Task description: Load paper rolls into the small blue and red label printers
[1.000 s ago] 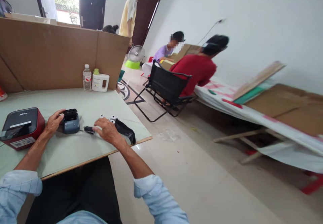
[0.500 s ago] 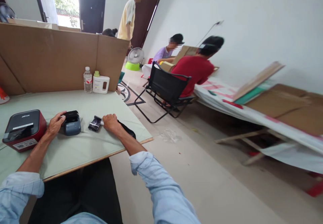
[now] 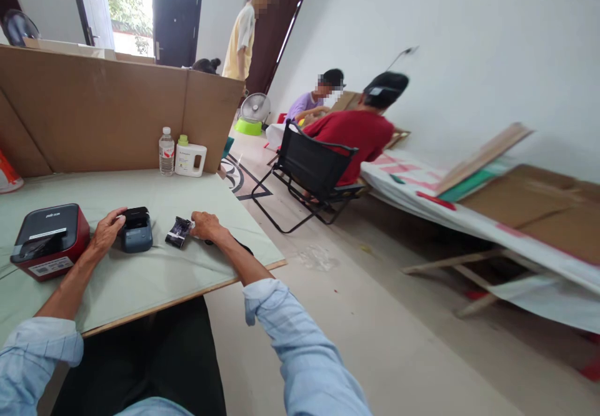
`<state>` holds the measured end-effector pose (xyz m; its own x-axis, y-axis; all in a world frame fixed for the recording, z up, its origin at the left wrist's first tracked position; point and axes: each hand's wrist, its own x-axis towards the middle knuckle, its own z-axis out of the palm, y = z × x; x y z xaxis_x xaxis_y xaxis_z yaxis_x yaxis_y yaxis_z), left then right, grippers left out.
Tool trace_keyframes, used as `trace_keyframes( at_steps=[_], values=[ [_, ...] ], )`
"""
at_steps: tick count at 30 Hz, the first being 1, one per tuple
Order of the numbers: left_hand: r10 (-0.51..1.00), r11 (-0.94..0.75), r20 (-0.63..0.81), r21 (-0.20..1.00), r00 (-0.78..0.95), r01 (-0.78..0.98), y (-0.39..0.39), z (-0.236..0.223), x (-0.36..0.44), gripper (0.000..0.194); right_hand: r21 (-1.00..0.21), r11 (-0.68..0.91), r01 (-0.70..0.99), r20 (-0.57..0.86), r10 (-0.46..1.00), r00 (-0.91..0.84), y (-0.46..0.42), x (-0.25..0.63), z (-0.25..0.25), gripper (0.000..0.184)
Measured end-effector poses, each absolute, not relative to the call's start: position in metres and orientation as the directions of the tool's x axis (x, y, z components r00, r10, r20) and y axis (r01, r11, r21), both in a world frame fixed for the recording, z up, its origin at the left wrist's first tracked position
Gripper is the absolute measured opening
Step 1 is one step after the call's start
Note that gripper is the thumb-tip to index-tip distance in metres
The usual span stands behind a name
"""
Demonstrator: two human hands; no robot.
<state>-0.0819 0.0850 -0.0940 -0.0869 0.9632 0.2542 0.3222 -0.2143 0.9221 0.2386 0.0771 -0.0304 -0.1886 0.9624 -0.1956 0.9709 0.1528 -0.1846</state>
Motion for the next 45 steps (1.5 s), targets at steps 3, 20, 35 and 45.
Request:
trace_keyframes(
  at_steps=[3, 20, 35, 45],
  values=[
    [0.958, -0.246, 0.282, 0.907, -0.058, 0.343, 0.085, -0.096, -0.083, 0.059, -0.262, 0.149, 0.954, -0.168, 0.966, -0.197, 0.082, 0.242, -0.035, 0.028],
    [0.946, -0.318, 0.310, 0.821, 0.097, 0.474, 0.073, -0.085, -0.089, 0.059, -0.979, 0.143, 0.148, 0.131, 0.987, -0.091, 0.089, 0.258, -0.005, 0.035],
    [0.571, -0.756, 0.730, 0.288, 0.376, 0.588, 0.019, -0.020, -0.033, 0.039, -0.949, -0.204, -0.241, -0.110, 0.929, -0.352, 0.040, 0.167, -0.011, 0.049],
    [0.955, -0.259, 0.238, 0.960, 0.177, 0.105, 0.009, -0.009, -0.032, 0.039, -0.897, -0.046, -0.439, 0.108, 0.942, -0.319, 0.031, 0.174, -0.019, 0.065]
  ],
)
